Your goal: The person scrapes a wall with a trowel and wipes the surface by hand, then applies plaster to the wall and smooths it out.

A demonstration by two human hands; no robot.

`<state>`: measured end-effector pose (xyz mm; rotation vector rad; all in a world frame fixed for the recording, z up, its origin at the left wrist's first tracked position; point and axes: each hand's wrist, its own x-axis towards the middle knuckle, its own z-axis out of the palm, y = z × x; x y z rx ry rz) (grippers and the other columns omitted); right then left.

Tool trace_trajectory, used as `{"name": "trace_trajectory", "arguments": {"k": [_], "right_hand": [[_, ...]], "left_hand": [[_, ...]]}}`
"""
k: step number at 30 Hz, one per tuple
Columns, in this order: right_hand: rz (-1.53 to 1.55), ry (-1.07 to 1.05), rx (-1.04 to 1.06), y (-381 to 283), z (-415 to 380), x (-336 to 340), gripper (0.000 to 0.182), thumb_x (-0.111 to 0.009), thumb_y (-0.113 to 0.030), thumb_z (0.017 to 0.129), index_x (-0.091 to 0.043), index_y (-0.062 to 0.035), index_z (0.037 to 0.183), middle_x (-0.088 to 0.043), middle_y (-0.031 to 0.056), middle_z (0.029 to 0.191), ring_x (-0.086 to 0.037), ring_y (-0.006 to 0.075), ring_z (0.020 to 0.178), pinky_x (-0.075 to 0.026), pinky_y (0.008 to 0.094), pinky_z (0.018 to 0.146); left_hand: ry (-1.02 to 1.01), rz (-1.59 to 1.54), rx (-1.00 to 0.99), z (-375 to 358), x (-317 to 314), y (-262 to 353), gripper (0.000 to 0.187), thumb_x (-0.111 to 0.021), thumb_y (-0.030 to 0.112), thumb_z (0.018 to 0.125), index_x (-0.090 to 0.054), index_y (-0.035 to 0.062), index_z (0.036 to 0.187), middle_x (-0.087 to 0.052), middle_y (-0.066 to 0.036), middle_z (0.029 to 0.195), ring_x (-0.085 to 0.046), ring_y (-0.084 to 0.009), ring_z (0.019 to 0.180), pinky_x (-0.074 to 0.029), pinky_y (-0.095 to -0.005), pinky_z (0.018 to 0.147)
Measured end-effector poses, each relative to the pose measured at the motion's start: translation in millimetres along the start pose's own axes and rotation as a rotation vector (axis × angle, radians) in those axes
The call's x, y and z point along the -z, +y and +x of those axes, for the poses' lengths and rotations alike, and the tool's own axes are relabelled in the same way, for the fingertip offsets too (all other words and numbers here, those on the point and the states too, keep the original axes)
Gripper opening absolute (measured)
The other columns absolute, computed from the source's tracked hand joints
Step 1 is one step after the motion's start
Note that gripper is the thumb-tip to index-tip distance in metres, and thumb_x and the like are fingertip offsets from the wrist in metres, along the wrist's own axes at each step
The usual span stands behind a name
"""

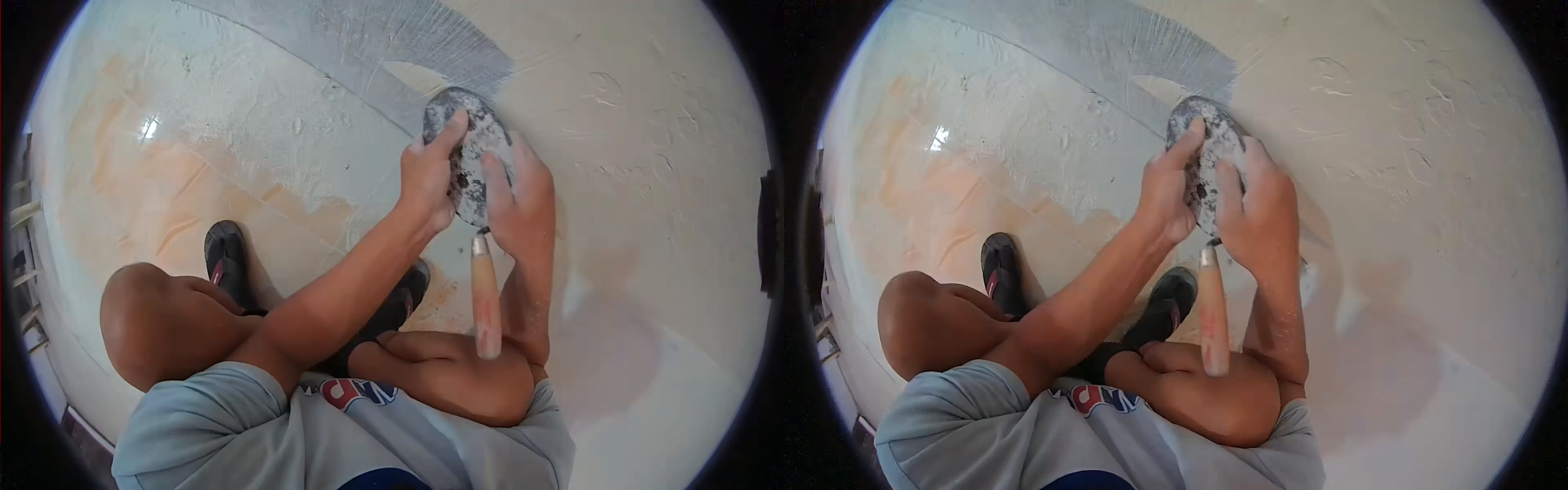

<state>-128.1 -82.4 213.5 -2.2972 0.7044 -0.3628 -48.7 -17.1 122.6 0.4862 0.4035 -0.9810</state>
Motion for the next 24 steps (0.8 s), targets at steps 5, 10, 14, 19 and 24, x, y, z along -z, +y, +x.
{"name": "trace_trajectory", "arguments": {"k": [5,10,14,19,24], "right_hand": [[-0.027,-0.038,-0.082,-3.6,-2.4,-2.4,0.023,-0.061,-0.017,0.102,-0.065,0.0019,0.114,-0.071,0.0267,0.097,-0.068,0.0413,0.090,-0.053,0.0473,0.081],[-0.064,-0.019,-0.061,1.1,1.8,-8.2,0.026,-0.061,-0.018,0.102,-0.065,0.0016,0.118,-0.072,0.0260,0.100,-0.070,0.0405,0.091,-0.054,0.0430,0.085],[-0.043,0.008,-0.043,5.8,-2.9,-8.6,0.026,-0.061,-0.018,0.102,-0.065,0.0025,0.117,-0.072,0.0258,0.101,-0.071,0.0412,0.093,-0.054,0.0434,0.085],[-0.102,0.027,0.017,2.1,2.7,-13.8,0.023,-0.059,-0.019,0.102,-0.063,0.0011,0.112,-0.069,0.0311,0.094,-0.066,0.0538,0.092,-0.052,0.0547,0.077],[-0.023,-0.006,-0.023,-1.4,0.3,-7.9,0.023,-0.059,-0.018,0.101,-0.063,0.0006,0.113,-0.070,0.0302,0.095,-0.066,0.0538,0.092,-0.052,0.0557,0.078]], "left_hand": [[0.034,0.089,-0.045,-3.0,-1.8,5.4,0.027,-0.066,0.028,0.108,-0.070,0.0010,0.113,-0.075,-0.008,0.099,-0.074,-0.0188,0.083,-0.063,-0.0346,0.073],[0.023,0.002,-0.032,-1.0,-2.3,9.2,0.030,-0.075,0.020,0.101,-0.068,-0.0040,0.118,-0.076,-0.011,0.104,-0.075,-0.0202,0.088,-0.062,-0.0358,0.077],[-0.005,0.002,-0.032,-1.3,1.0,7.1,0.029,-0.075,0.020,0.101,-0.068,-0.0029,0.117,-0.076,-0.011,0.104,-0.075,-0.0200,0.085,-0.062,-0.0354,0.074],[0.053,-0.032,-0.040,-1.3,-5.4,11.9,0.026,-0.076,0.020,0.101,-0.068,-0.0011,0.113,-0.075,-0.010,0.102,-0.074,-0.0196,0.083,-0.062,-0.0356,0.071],[0.041,0.068,-0.030,-3.1,-3.4,10.0,0.029,-0.064,0.028,0.108,-0.069,0.0003,0.115,-0.075,-0.009,0.102,-0.074,-0.0208,0.090,-0.063,-0.0377,0.078]]}}
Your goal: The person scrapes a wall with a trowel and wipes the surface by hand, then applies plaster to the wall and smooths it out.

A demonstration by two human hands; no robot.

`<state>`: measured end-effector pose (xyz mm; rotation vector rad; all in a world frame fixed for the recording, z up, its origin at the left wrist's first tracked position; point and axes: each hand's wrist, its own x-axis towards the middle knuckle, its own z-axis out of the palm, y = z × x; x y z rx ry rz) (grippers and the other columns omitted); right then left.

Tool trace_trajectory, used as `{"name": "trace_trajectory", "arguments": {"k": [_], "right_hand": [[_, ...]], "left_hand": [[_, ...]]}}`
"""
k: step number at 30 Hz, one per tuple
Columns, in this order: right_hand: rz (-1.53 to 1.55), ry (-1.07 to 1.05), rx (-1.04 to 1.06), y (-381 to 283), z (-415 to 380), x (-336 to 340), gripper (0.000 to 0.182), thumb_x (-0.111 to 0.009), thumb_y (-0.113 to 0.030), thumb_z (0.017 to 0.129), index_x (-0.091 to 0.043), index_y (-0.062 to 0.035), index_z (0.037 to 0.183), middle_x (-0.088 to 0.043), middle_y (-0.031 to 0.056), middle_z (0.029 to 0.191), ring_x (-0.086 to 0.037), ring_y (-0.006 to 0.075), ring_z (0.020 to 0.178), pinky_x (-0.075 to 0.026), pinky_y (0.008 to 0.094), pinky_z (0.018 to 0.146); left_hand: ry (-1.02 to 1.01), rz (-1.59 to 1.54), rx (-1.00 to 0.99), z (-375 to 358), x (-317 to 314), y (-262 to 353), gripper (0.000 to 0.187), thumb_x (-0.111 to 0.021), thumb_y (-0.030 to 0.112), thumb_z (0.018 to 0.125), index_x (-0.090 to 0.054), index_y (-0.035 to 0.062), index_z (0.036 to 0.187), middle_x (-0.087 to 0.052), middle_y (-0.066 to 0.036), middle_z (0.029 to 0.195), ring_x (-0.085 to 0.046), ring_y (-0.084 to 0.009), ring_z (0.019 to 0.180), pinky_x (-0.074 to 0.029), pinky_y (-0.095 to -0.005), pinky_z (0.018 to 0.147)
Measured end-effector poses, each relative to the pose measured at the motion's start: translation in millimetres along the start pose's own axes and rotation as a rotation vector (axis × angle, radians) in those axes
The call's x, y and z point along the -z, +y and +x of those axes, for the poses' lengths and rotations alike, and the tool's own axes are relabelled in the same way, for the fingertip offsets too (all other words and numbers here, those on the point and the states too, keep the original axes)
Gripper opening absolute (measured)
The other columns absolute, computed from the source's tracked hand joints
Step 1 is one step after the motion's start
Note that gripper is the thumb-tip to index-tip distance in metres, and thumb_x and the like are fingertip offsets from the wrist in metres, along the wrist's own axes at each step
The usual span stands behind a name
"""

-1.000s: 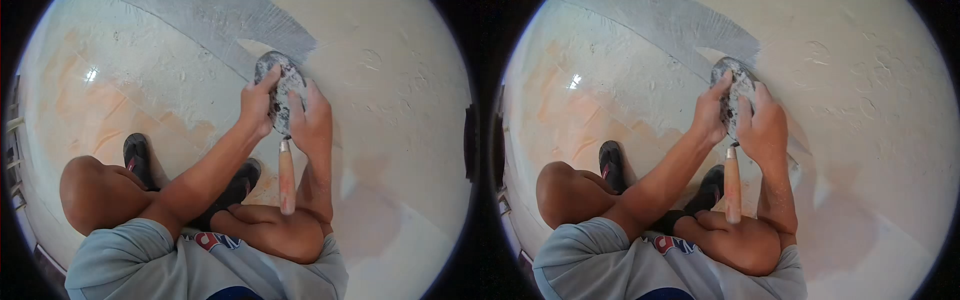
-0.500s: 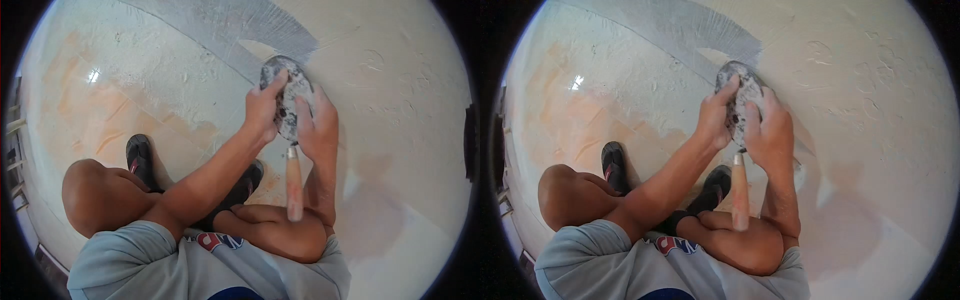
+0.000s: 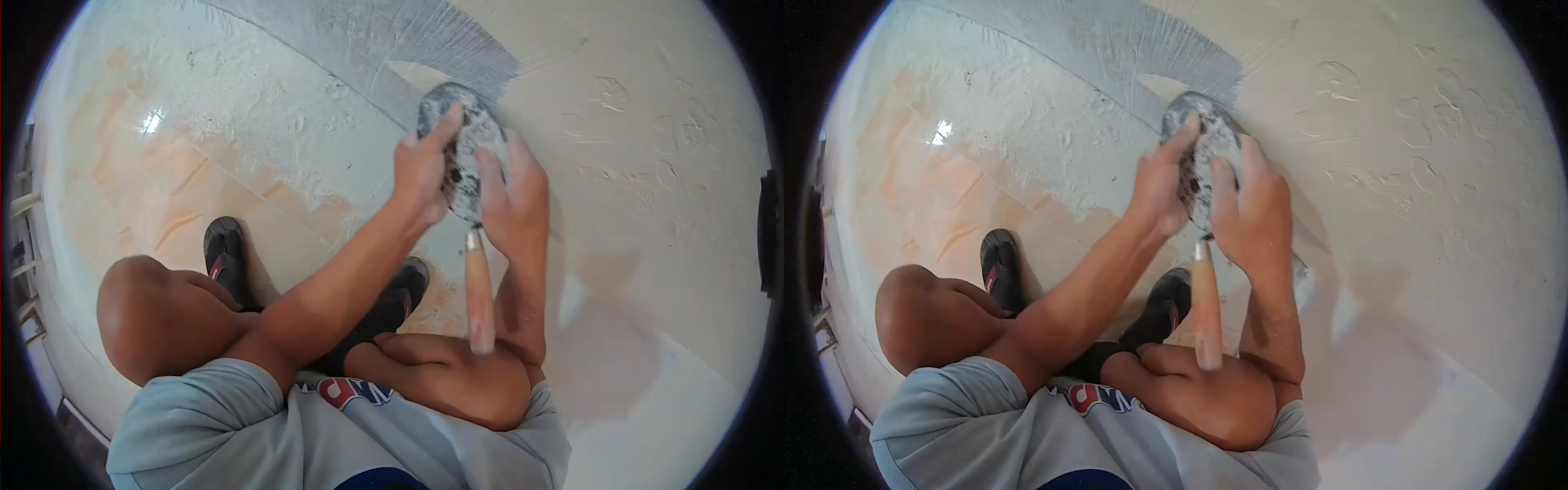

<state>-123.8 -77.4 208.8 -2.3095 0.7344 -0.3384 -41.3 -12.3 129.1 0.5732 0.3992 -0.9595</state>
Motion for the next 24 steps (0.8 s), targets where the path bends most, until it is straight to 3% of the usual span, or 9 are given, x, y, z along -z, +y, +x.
{"name": "trace_trajectory", "arguments": {"k": [3,6,8,14,15,17,19,20,24], "right_hand": [[0.025,0.000,0.014,-3.7,0.7,2.7,0.025,-0.060,-0.019,0.102,-0.064,0.0000,0.117,-0.071,0.0296,0.098,-0.066,0.0536,0.094,-0.052,0.0556,0.080],[-0.029,0.020,-0.004,-2.4,-0.2,-4.9,0.022,-0.059,-0.018,0.102,-0.064,0.0005,0.112,-0.071,0.0289,0.095,-0.066,0.0530,0.092,-0.052,0.0545,0.079],[-0.031,-0.001,-0.012,-2.0,-3.8,5.3,0.022,-0.059,-0.019,0.102,-0.064,0.0005,0.111,-0.070,0.0294,0.095,-0.066,0.0533,0.092,-0.052,0.0555,0.078],[-0.139,-0.028,0.023,9.3,13.0,-15.6,0.026,-0.060,-0.022,0.101,-0.063,0.0009,0.113,-0.069,0.0323,0.092,-0.065,0.0556,0.090,-0.051,0.0584,0.077],[-0.140,-0.026,0.025,7.2,11.1,-11.7,0.026,-0.060,-0.022,0.101,-0.063,0.0009,0.113,-0.069,0.0323,0.092,-0.065,0.0556,0.090,-0.051,0.0584,0.077],[-0.059,-0.010,-0.047,-3.6,0.8,-5.8,0.026,-0.061,-0.018,0.101,-0.064,0.0028,0.116,-0.070,0.0308,0.100,-0.067,0.0520,0.097,-0.054,0.0485,0.084],[0.027,-0.009,-0.045,-3.0,1.8,-4.8,0.025,-0.061,-0.018,0.101,-0.064,0.0026,0.116,-0.070,0.0308,0.100,-0.067,0.0525,0.097,-0.054,0.0496,0.084],[-0.032,-0.008,-0.023,-2.3,3.4,-6.7,0.024,-0.061,-0.017,0.101,-0.064,0.0027,0.115,-0.070,0.0305,0.099,-0.067,0.0522,0.097,-0.054,0.0493,0.084],[-0.081,-0.020,-0.024,3.9,6.4,-9.8,0.022,-0.059,-0.015,0.102,-0.063,0.0030,0.113,-0.070,0.0300,0.098,-0.067,0.0509,0.096,-0.053,0.0474,0.083]], "left_hand": [[-0.034,-0.071,0.047,2.6,2.0,5.6,0.026,-0.071,0.022,0.104,-0.068,-0.0005,0.115,-0.075,-0.009,0.102,-0.074,-0.0198,0.087,-0.063,-0.0364,0.074],[-0.087,-0.126,0.080,1.2,5.1,1.8,0.026,-0.075,0.019,0.101,-0.067,-0.0014,0.115,-0.075,-0.009,0.102,-0.074,-0.0190,0.085,-0.062,-0.0351,0.072],[-0.046,0.002,0.022,2.2,4.0,-4.3,0.027,-0.062,0.029,0.110,-0.070,0.0035,0.116,-0.076,-0.009,0.102,-0.074,-0.0195,0.087,-0.062,-0.0357,0.078],[-0.134,-0.071,0.048,16.8,18.7,-2.7,0.037,-0.055,0.038,0.112,-0.069,0.0047,0.119,-0.075,-0.011,0.109,-0.073,-0.0236,0.099,-0.060,-0.0405,0.091],[-0.140,-0.050,0.055,16.4,18.4,0.5,0.036,-0.056,0.037,0.112,-0.069,0.0045,0.119,-0.075,-0.011,0.109,-0.073,-0.0231,0.098,-0.061,-0.0401,0.090],[-0.096,0.017,0.044,9.9,15.7,2.9,0.033,-0.059,0.035,0.111,-0.068,0.0039,0.120,-0.075,-0.010,0.107,-0.074,-0.0215,0.096,-0.062,-0.0386,0.085],[-0.021,0.063,0.011,-2.0,1.7,4.7,0.031,-0.061,0.033,0.110,-0.068,0.0039,0.119,-0.075,-0.009,0.106,-0.074,-0.0205,0.094,-0.062,-0.0378,0.083],[-0.005,-0.024,-0.001,3.3,3.7,1.9,0.025,-0.071,0.022,0.104,-0.069,0.0002,0.115,-0.075,-0.010,0.102,-0.074,-0.0201,0.088,-0.062,-0.0370,0.077],[-0.154,-0.135,0.044,15.1,16.9,-0.3,0.026,-0.072,0.021,0.104,-0.068,-0.0021,0.115,-0.075,-0.010,0.103,-0.074,-0.0203,0.087,-0.062,-0.0364,0.077]]}}
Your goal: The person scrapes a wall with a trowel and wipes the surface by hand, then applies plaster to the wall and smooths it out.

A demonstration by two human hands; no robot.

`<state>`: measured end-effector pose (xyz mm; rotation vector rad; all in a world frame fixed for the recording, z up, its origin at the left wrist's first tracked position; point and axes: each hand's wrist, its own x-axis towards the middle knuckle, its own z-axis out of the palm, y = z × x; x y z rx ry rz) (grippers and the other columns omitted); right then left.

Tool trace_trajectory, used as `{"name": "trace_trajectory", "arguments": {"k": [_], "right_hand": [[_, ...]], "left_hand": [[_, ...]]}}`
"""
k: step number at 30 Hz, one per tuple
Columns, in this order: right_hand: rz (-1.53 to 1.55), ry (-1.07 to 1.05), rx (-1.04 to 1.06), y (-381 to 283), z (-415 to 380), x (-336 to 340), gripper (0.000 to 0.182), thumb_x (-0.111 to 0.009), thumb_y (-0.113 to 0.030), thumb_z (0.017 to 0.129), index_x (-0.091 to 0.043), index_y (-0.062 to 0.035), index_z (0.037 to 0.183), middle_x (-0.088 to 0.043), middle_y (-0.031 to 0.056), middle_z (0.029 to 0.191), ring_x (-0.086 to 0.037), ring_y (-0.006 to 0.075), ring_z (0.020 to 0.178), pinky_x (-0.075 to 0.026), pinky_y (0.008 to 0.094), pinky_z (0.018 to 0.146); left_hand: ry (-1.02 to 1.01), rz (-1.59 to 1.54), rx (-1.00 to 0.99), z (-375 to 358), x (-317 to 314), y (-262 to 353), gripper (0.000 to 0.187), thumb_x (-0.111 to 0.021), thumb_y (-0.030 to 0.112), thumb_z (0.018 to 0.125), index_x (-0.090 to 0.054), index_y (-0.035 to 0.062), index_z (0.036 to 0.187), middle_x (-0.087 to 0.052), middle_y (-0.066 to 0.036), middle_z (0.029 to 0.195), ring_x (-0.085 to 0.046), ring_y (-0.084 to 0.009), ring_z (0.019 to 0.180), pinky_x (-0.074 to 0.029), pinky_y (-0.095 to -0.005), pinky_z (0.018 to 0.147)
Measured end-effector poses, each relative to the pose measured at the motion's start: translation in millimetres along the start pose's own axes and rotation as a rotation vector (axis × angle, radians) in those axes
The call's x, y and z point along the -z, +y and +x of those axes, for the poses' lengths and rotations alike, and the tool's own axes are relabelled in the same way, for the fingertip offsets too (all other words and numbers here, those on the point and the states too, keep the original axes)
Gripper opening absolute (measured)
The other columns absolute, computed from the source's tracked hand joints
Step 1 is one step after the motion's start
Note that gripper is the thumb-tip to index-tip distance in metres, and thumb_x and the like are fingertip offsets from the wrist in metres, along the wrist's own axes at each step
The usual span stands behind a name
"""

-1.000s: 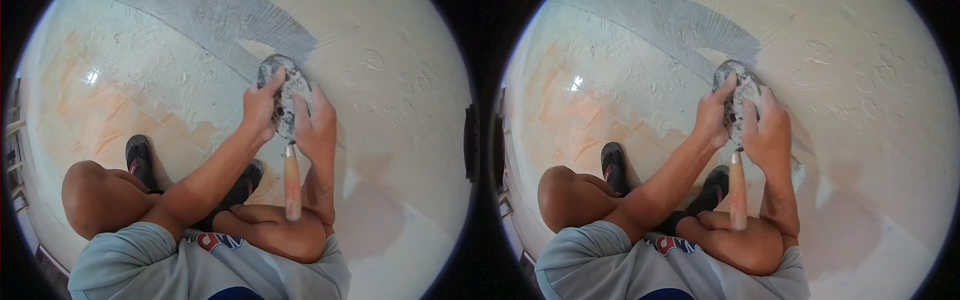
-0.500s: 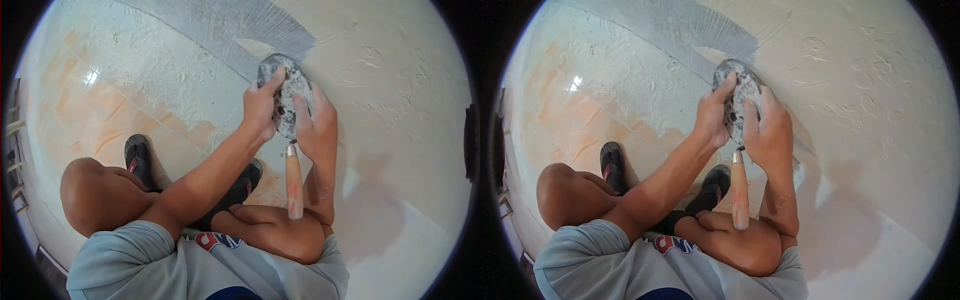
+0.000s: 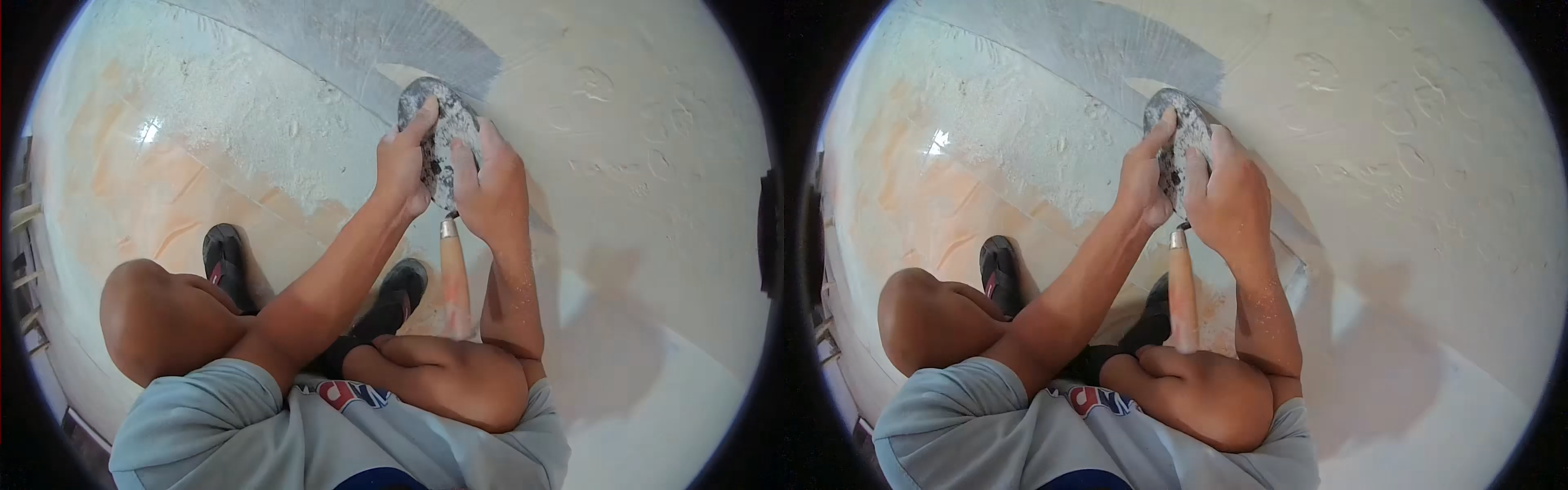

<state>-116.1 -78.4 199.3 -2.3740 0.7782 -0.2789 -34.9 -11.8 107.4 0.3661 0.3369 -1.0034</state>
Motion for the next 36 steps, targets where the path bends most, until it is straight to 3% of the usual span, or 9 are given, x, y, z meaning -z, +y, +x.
{"name": "trace_trajectory", "arguments": {"k": [2,4,9,11,18,20,22,31,36], "right_hand": [[0.002,0.013,0.014,-1.1,-3.0,2.7,0.021,-0.059,-0.015,0.102,-0.063,0.0029,0.113,-0.069,0.0302,0.098,-0.067,0.0510,0.096,-0.053,0.0471,0.083],[0.055,-0.027,-0.044,1.3,-3.5,11.3,0.026,-0.059,-0.023,0.101,-0.061,0.0011,0.111,-0.068,0.0331,0.093,-0.066,0.0541,0.092,-0.050,0.0597,0.077],[-0.013,-0.038,0.055,9.9,10.1,-10.6,0.027,-0.059,-0.023,0.102,-0.062,0.0012,0.113,-0.069,0.0330,0.095,-0.065,0.0554,0.094,-0.051,0.0592,0.080],[0.022,0.008,-0.006,1.4,2.2,-4.1,0.024,-0.059,-0.017,0.102,-0.064,0.0027,0.115,-0.070,0.0299,0.099,-0.066,0.0518,0.094,-0.053,0.0471,0.083],[-0.003,-0.017,-0.024,-0.1,-0.6,1.2,0.023,-0.059,-0.017,0.103,-0.064,0.0024,0.115,-0.070,0.0261,0.098,-0.069,0.0417,0.090,-0.054,0.0447,0.084],[0.021,-0.018,-0.041,-1.6,-2.9,6.1,0.023,-0.059,-0.016,0.103,-0.064,0.0024,0.115,-0.070,0.0262,0.099,-0.070,0.0414,0.091,-0.054,0.0444,0.084],[0.090,0.012,0.010,-1.5,-6.0,12.5,0.024,-0.060,-0.022,0.103,-0.061,0.0007,0.112,-0.069,0.0314,0.094,-0.066,0.0539,0.092,-0.051,0.0565,0.077],[0.082,0.010,0.021,-8.8,-5.6,10.2,0.024,-0.058,-0.022,0.103,-0.060,-0.0001,0.113,-0.069,0.0315,0.093,-0.066,0.0546,0.091,-0.050,0.0593,0.075],[-0.039,0.019,0.060,4.1,1.3,-3.4,0.024,-0.059,-0.020,0.103,-0.063,-0.0001,0.116,-0.070,0.0320,0.096,-0.066,0.0546,0.093,-0.051,0.0576,0.077]], "left_hand": [[0.081,0.041,-0.026,-4.4,-7.5,0.2,0.026,-0.072,0.021,0.104,-0.069,-0.0026,0.114,-0.075,-0.010,0.102,-0.074,-0.0199,0.086,-0.062,-0.0362,0.077],[0.093,0.062,-0.043,-0.3,-9.4,-2.6,0.025,-0.072,0.020,0.104,-0.069,-0.0021,0.115,-0.075,-0.010,0.102,-0.074,-0.0194,0.086,-0.062,-0.0364,0.077],[0.049,0.069,-0.008,8.3,7.4,12.2,0.024,-0.069,0.022,0.105,-0.068,-0.0010,0.113,-0.075,-0.012,0.101,-0.075,-0.0211,0.087,-0.063,-0.0374,0.077],[0.105,0.074,-0.040,5.8,2.0,4.1,0.026,-0.073,0.021,0.103,-0.067,-0.0018,0.115,-0.075,-0.011,0.102,-0.074,-0.0203,0.086,-0.062,-0.0364,0.075],[0.089,0.051,0.001,-2.1,-2.7,1.9,0.028,-0.075,0.019,0.101,-0.067,-0.0035,0.115,-0.075,-0.011,0.102,-0.073,-0.0193,0.086,-0.062,-0.0370,0.075],[0.164,0.152,-0.043,-6.6,-15.0,-1.2,0.029,-0.064,0.029,0.109,-0.070,0.0017,0.116,-0.075,-0.008,0.103,-0.074,-0.0202,0.089,-0.061,-0.0363,0.080],[0.170,0.151,-0.096,-5.7,-16.8,-5.1,0.030,-0.064,0.030,0.109,-0.070,0.0019,0.116,-0.075,-0.008,0.102,-0.074,-0.0203,0.088,-0.061,-0.0363,0.080],[0.179,0.082,-0.086,-15.5,-27.3,2.9,0.024,-0.074,0.019,0.102,-0.069,-0.0014,0.112,-0.076,-0.010,0.100,-0.075,-0.0211,0.084,-0.063,-0.0365,0.074],[0.120,0.137,-0.033,-4.0,-8.4,3.8,0.027,-0.066,0.028,0.107,-0.070,0.0021,0.114,-0.075,-0.008,0.102,-0.074,-0.0198,0.087,-0.061,-0.0368,0.077]]}}
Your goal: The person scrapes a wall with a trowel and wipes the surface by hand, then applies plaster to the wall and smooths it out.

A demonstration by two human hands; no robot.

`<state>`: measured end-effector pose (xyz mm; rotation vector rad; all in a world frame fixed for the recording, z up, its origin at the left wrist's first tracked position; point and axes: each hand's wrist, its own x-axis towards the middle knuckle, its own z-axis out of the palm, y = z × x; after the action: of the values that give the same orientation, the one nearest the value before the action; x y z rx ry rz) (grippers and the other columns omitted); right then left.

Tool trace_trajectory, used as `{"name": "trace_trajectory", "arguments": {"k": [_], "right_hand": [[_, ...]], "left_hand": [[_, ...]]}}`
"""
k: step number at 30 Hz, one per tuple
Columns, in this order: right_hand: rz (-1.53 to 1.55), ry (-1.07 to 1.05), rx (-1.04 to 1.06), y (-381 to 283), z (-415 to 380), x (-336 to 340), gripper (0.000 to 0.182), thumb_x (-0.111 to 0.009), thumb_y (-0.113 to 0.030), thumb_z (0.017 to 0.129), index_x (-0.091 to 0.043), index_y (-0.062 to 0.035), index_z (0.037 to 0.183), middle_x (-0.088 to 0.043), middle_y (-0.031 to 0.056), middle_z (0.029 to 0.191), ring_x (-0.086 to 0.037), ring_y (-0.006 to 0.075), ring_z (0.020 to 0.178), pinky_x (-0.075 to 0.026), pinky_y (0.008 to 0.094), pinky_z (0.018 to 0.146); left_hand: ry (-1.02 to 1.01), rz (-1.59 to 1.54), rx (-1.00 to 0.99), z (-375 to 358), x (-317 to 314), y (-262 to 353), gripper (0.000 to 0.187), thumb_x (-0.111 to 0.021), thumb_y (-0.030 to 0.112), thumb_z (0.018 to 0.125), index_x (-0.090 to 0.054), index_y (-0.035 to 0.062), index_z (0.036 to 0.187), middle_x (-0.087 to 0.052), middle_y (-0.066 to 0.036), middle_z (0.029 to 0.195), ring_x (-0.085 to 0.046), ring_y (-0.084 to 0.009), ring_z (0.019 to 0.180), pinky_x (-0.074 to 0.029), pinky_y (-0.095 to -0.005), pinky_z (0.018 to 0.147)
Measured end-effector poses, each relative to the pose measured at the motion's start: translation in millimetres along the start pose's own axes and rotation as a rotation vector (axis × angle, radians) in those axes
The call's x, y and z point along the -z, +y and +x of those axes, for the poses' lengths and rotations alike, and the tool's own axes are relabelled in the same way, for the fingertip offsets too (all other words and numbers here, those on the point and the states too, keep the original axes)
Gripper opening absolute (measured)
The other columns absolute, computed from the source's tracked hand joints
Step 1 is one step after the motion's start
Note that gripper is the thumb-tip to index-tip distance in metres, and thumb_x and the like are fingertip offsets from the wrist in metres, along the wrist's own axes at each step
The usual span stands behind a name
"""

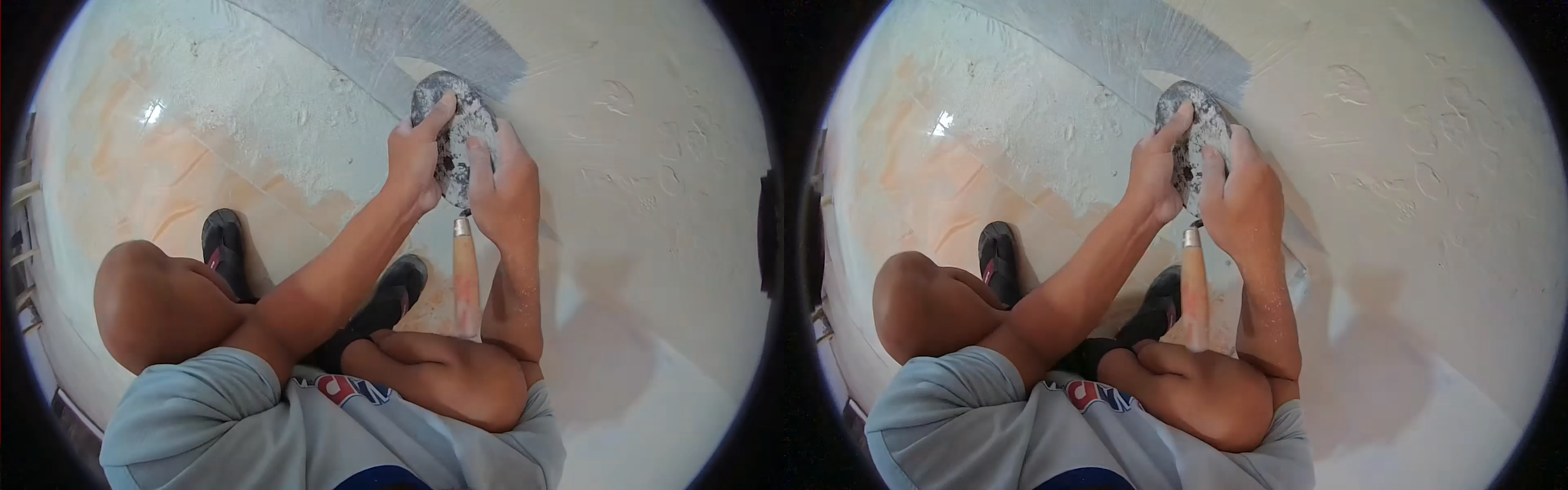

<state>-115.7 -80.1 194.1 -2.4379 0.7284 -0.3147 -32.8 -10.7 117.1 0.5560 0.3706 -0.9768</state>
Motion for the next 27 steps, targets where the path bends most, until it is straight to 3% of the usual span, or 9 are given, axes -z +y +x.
{"name": "trace_trajectory", "arguments": {"k": [8,10,12,14,16,18,19,21,27], "right_hand": [[0.001,-0.055,-0.009,-1.4,4.1,1.6,0.027,-0.060,-0.021,0.102,-0.063,-0.0001,0.118,-0.070,0.0315,0.097,-0.065,0.0539,0.094,-0.051,0.0584,0.081],[0.009,-0.003,-0.032,-3.9,-2.3,8.4,0.022,-0.059,-0.016,0.103,-0.065,0.0011,0.116,-0.070,0.0262,0.097,-0.068,0.0429,0.088,-0.053,0.0443,0.083],[0.120,-0.001,-0.035,-11.7,-3.2,14.8,0.024,-0.059,-0.017,0.102,-0.065,0.0012,0.116,-0.070,0.0271,0.099,-0.068,0.0439,0.090,-0.053,0.0451,0.083],[0.042,-0.041,-0.049,-12.8,-1.2,15.7,0.027,-0.059,-0.022,0.102,-0.063,0.0008,0.116,-0.070,0.0319,0.098,-0.066,0.0543,0.094,-0.051,0.0581,0.080],[0.005,-0.007,-0.010,-5.5,-0.4,4.7,0.025,-0.058,-0.021,0.102,-0.064,0.0010,0.114,-0.070,0.0317,0.098,-0.066,0.0541,0.094,-0.052,0.0569,0.079],[0.033,0.025,-0.018,-4.1,-1.4,2.8,0.024,-0.059,-0.018,0.102,-0.065,0.0020,0.115,-0.071,0.0258,0.098,-0.070,0.0399,0.090,-0.054,0.0428,0.084],[0.039,0.023,-0.017,-5.6,-3.6,6.2,0.024,-0.059,-0.018,0.102,-0.065,0.0020,0.115,-0.071,0.0258,0.098,-0.070,0.0399,0.090,-0.054,0.0428,0.084],[0.123,-0.022,-0.015,-9.1,-4.8,17.7,0.027,-0.059,-0.022,0.102,-0.062,0.0014,0.116,-0.069,0.0326,0.096,-0.067,0.0542,0.093,-0.051,0.0574,0.077],[0.003,-0.024,0.017,-8.2,6.9,-1.8,0.025,-0.058,-0.022,0.103,-0.063,0.0002,0.114,-0.070,0.0318,0.094,-0.066,0.0543,0.091,-0.051,0.0586,0.077]], "left_hand": [[-0.041,-0.024,-0.016,1.7,3.2,1.5,0.029,-0.065,0.030,0.108,-0.070,0.0020,0.115,-0.076,-0.009,0.102,-0.074,-0.0202,0.089,-0.063,-0.0366,0.078],[-0.032,0.004,-0.001,-0.1,-1.4,-2.6,0.030,-0.065,0.031,0.108,-0.070,0.0017,0.115,-0.076,-0.009,0.101,-0.074,-0.0203,0.088,-0.063,-0.0360,0.077],[0.028,0.007,-0.037,-3.5,-8.6,-5.3,0.031,-0.066,0.032,0.108,-0.070,0.0016,0.113,-0.076,-0.009,0.100,-0.074,-0.0205,0.086,-0.062,-0.0362,0.076],[0.005,-0.028,-0.052,-4.0,-8.7,-6.8,0.030,-0.068,0.031,0.107,-0.071,0.0017,0.112,-0.076,-0.008,0.100,-0.074,-0.0198,0.085,-0.062,-0.0359,0.075],[0.004,-0.100,0.000,-2.4,-3.9,1.7,0.025,-0.075,0.020,0.101,-0.069,-0.0008,0.115,-0.076,-0.010,0.101,-0.074,-0.0192,0.085,-0.062,-0.0351,0.076],[0.001,-0.086,0.001,-2.8,-3.8,3.1,0.028,-0.076,0.019,0.101,-0.068,-0.0015,0.118,-0.076,-0.010,0.102,-0.074,-0.0193,0.086,-0.062,-0.0352,0.076],[-0.007,-0.109,-0.032,-6.5,-7.8,-2.2,0.029,-0.076,0.019,0.101,-0.067,-0.0023,0.120,-0.075,-0.010,0.104,-0.074,-0.0194,0.087,-0.062,-0.0356,0.076],[0.017,-0.071,-0.019,-12.5,-12.7,-1.5,0.032,-0.076,0.019,0.101,-0.065,-0.0031,0.121,-0.075,-0.011,0.105,-0.074,-0.0201,0.088,-0.062,-0.0361,0.076],[-0.012,-0.091,-0.029,6.7,4.3,7.8,0.027,-0.076,0.020,0.101,-0.069,-0.0028,0.114,-0.075,-0.011,0.100,-0.075,-0.0214,0.084,-0.062,-0.0370,0.074]]}}
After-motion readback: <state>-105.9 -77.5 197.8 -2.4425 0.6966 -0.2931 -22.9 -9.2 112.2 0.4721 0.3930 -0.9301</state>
